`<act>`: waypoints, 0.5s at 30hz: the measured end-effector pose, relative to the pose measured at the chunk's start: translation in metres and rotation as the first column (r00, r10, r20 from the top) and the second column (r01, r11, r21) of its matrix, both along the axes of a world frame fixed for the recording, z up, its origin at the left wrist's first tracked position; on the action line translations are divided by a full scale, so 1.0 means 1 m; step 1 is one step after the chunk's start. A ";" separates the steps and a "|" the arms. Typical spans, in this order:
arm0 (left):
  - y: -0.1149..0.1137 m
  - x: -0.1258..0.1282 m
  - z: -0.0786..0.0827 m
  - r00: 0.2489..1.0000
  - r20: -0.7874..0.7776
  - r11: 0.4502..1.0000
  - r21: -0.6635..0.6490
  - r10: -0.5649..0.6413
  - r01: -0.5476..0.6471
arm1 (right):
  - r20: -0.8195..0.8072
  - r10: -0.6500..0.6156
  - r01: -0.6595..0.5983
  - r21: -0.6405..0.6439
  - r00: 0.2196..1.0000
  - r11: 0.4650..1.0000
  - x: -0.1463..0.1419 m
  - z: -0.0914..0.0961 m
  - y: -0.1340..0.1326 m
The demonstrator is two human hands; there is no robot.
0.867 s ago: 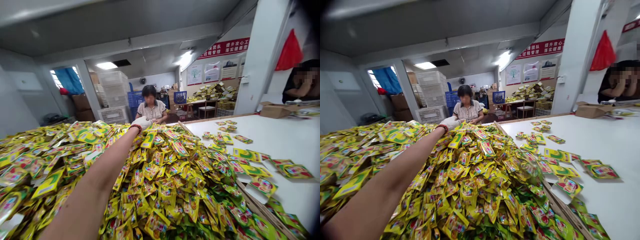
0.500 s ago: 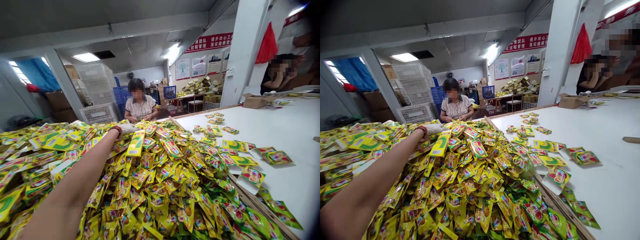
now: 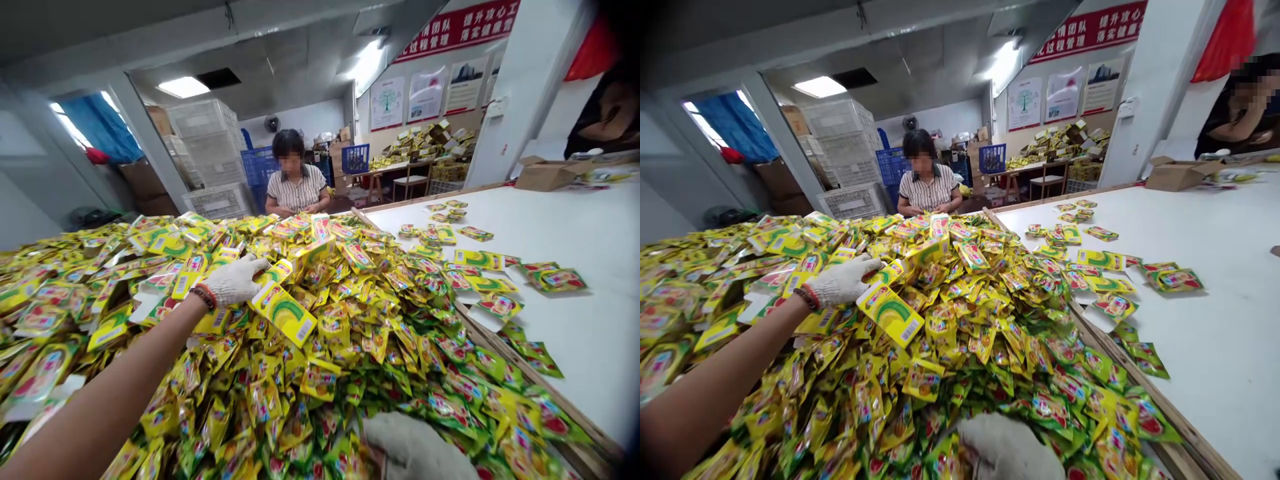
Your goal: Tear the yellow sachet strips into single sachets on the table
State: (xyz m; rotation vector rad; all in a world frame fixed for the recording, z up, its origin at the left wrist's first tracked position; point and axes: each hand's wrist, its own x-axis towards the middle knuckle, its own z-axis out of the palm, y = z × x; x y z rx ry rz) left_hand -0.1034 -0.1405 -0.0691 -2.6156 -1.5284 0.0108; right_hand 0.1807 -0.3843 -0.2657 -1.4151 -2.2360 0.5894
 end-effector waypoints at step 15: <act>-0.154 -0.066 -0.073 0.982 0.102 0.986 0.070 -0.157 0.150 | 0.016 0.108 -0.107 -0.047 0.994 0.993 0.006 0.002 0.004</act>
